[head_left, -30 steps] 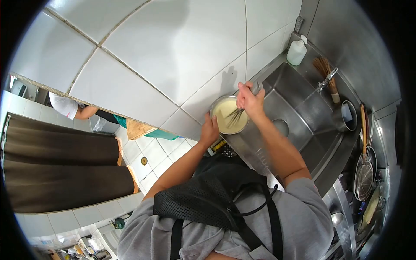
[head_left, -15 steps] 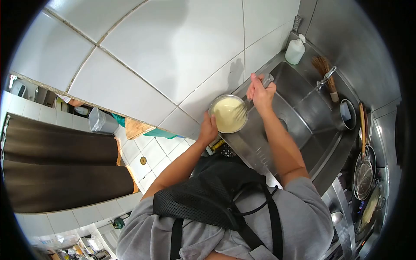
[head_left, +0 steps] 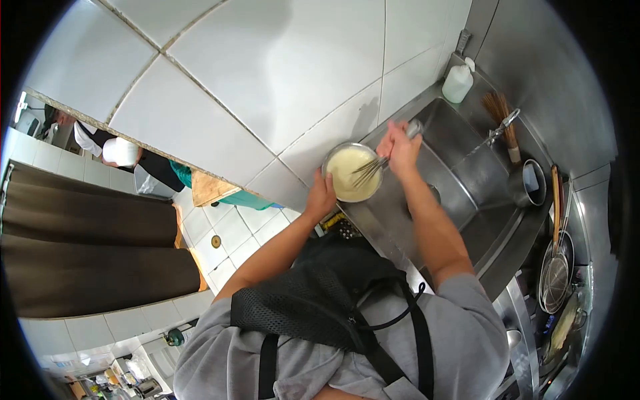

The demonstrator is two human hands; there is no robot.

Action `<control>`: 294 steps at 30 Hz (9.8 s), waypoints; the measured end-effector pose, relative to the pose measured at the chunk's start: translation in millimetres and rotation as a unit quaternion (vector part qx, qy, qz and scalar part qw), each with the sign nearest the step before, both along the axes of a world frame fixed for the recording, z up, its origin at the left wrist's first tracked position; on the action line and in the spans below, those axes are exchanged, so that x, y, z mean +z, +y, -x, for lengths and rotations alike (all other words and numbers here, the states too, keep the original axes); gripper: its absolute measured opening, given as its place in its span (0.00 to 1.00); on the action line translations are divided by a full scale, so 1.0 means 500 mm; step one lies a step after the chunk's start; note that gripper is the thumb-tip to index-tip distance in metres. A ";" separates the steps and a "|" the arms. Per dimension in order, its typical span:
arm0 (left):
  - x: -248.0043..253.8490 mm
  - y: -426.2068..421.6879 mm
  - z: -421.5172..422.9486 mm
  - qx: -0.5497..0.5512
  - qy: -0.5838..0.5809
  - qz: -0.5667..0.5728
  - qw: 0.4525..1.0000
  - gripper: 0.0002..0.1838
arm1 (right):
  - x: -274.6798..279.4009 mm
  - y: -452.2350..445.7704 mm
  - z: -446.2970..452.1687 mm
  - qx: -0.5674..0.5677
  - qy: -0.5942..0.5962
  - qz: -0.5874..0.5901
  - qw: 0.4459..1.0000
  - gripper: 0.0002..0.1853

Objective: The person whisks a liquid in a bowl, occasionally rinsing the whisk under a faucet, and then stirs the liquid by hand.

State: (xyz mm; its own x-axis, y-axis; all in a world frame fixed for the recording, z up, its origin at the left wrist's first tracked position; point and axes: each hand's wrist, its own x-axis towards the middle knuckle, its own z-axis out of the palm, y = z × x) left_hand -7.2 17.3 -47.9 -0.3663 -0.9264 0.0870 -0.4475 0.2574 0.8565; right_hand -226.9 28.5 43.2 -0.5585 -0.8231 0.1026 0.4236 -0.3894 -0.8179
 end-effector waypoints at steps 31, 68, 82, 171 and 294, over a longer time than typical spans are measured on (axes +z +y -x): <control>0.024 -0.017 0.009 -0.037 0.092 -0.133 0.986 0.24 | -0.186 0.188 0.608 -0.225 0.409 -0.338 0.817 0.08; 0.017 -0.104 0.001 -0.256 0.014 -0.229 0.939 0.30 | -0.091 0.386 -0.119 -0.038 0.251 -0.320 0.913 0.40; 0.005 0.020 0.087 -0.442 -0.027 -0.210 0.872 0.33 | 0.019 0.464 -0.219 -0.306 0.086 -0.291 0.902 0.19; 0.021 -0.047 0.007 -0.099 0.056 -0.001 0.994 0.09 | 0.061 0.162 -0.109 -0.270 0.047 -0.002 0.962 0.19; 0.002 -0.054 -0.015 -0.048 0.103 -0.023 0.993 0.21 | 0.028 -0.034 -0.036 -0.027 -0.025 -0.005 0.999 0.13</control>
State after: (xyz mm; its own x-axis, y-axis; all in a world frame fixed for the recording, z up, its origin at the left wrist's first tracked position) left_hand 0.4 -9.8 -46.8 -0.4328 -0.8923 0.1281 -0.2370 0.2498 0.9389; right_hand -208.8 11.5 57.0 -0.6068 -0.7922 0.0653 0.4427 -0.4051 -0.8000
